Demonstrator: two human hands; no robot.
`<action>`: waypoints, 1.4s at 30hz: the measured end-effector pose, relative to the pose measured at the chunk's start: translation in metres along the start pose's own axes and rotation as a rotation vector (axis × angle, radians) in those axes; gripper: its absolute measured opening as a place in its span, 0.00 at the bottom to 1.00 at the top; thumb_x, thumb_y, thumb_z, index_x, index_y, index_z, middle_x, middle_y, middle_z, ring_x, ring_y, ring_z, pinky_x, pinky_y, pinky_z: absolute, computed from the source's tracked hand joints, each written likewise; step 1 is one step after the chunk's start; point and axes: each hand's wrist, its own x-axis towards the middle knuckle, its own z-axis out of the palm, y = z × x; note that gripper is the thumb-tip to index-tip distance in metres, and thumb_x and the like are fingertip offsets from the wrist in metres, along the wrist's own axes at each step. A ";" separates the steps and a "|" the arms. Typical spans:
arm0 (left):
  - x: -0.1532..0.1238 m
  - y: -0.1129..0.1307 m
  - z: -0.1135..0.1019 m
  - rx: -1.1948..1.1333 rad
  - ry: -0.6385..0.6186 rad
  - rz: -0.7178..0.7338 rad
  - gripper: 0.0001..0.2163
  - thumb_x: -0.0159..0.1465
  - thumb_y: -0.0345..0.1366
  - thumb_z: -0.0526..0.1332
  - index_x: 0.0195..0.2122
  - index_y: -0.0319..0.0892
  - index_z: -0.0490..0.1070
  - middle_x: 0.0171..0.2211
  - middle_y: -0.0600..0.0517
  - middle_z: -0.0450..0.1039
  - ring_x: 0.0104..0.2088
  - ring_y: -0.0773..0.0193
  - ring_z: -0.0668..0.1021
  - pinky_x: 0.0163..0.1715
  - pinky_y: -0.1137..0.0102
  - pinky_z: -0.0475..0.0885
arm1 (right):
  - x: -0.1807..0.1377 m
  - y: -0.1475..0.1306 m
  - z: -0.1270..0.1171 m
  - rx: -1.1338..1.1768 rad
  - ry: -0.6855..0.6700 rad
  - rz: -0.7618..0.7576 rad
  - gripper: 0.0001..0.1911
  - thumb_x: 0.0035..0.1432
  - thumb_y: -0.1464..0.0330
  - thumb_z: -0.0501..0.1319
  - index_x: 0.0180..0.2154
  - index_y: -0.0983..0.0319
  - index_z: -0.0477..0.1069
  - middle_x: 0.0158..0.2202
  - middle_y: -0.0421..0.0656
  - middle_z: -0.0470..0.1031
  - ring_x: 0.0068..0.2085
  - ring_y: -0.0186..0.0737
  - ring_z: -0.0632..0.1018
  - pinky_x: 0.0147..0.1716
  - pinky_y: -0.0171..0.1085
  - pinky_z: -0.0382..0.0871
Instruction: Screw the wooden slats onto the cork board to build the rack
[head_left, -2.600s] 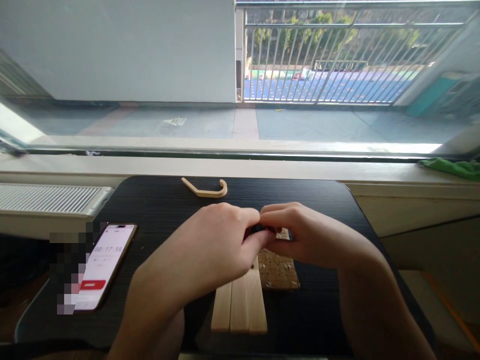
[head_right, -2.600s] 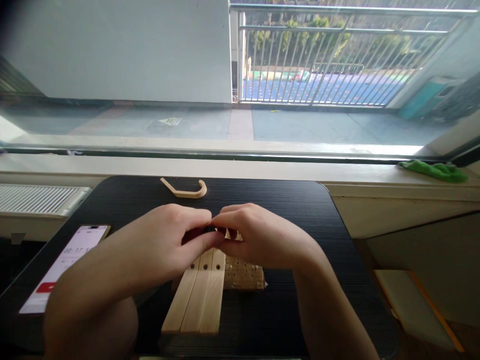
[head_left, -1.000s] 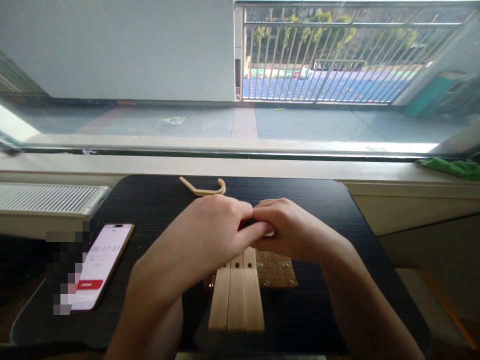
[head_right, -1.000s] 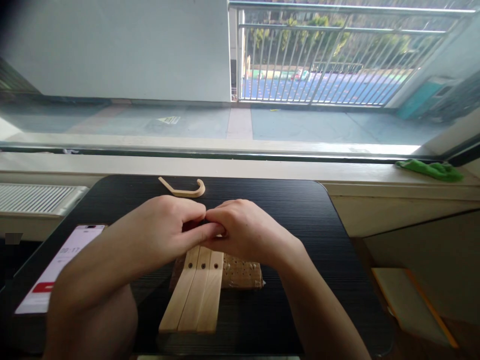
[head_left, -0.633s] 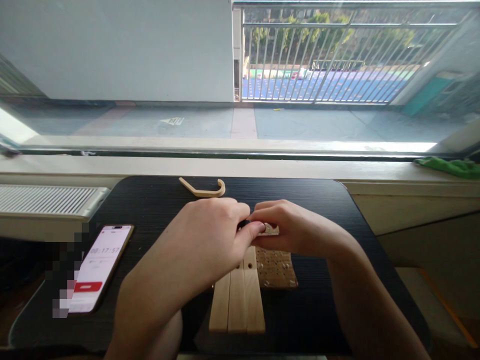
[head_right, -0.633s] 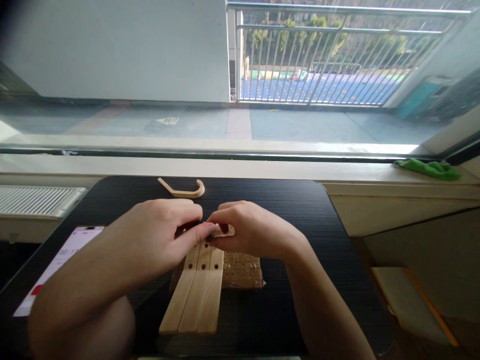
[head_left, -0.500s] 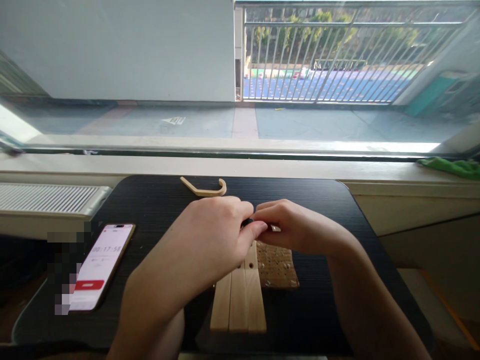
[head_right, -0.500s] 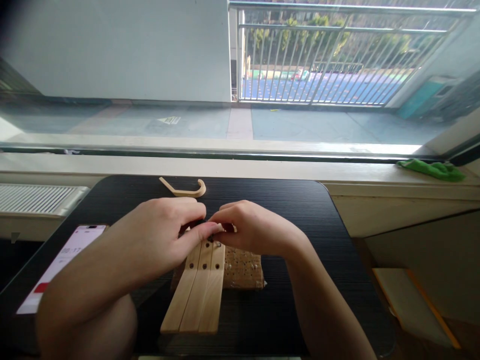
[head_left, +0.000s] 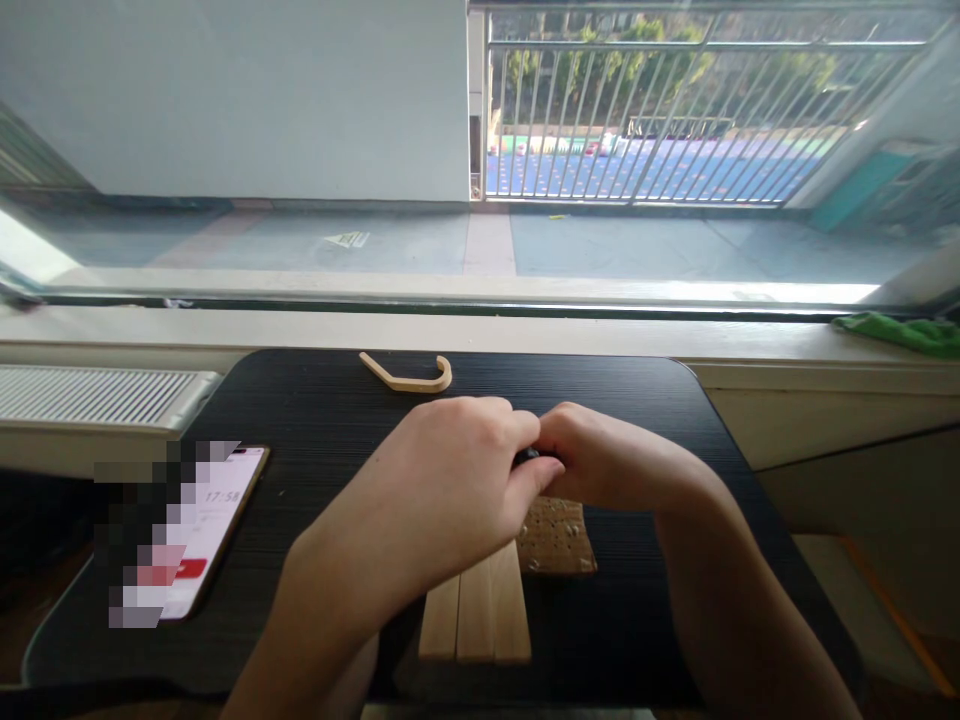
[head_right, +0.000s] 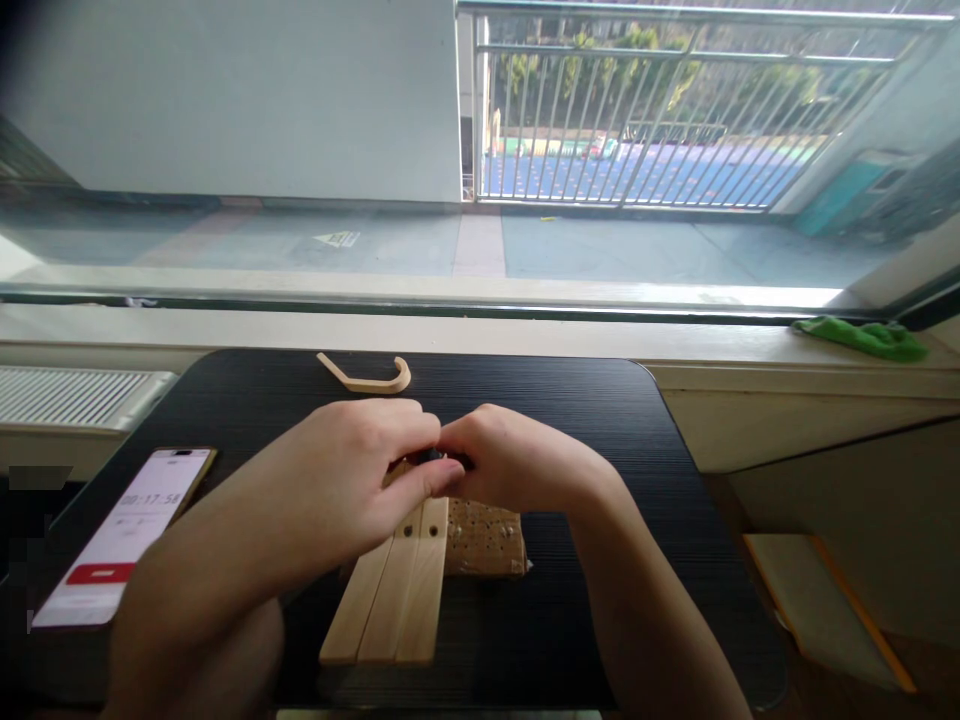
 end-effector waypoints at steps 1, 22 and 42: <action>0.000 0.000 0.000 -0.002 -0.004 0.002 0.12 0.66 0.42 0.58 0.32 0.42 0.76 0.29 0.51 0.76 0.28 0.64 0.74 0.29 0.70 0.64 | 0.000 0.000 0.000 -0.019 0.005 0.001 0.10 0.55 0.73 0.61 0.22 0.66 0.70 0.18 0.32 0.59 0.23 0.27 0.57 0.23 0.30 0.53; -0.002 -0.003 -0.003 -0.003 -0.002 -0.048 0.12 0.66 0.42 0.57 0.32 0.42 0.75 0.31 0.51 0.76 0.30 0.63 0.75 0.28 0.70 0.63 | 0.002 0.002 0.007 -0.171 0.056 0.023 0.11 0.56 0.67 0.65 0.24 0.65 0.72 0.18 0.34 0.63 0.23 0.28 0.61 0.23 0.32 0.48; -0.003 -0.010 -0.004 -0.035 -0.018 -0.098 0.12 0.68 0.42 0.56 0.34 0.46 0.78 0.33 0.53 0.80 0.31 0.62 0.78 0.31 0.69 0.64 | 0.009 0.006 0.009 -0.068 0.054 0.012 0.06 0.56 0.67 0.66 0.31 0.63 0.73 0.21 0.33 0.68 0.24 0.28 0.66 0.24 0.30 0.53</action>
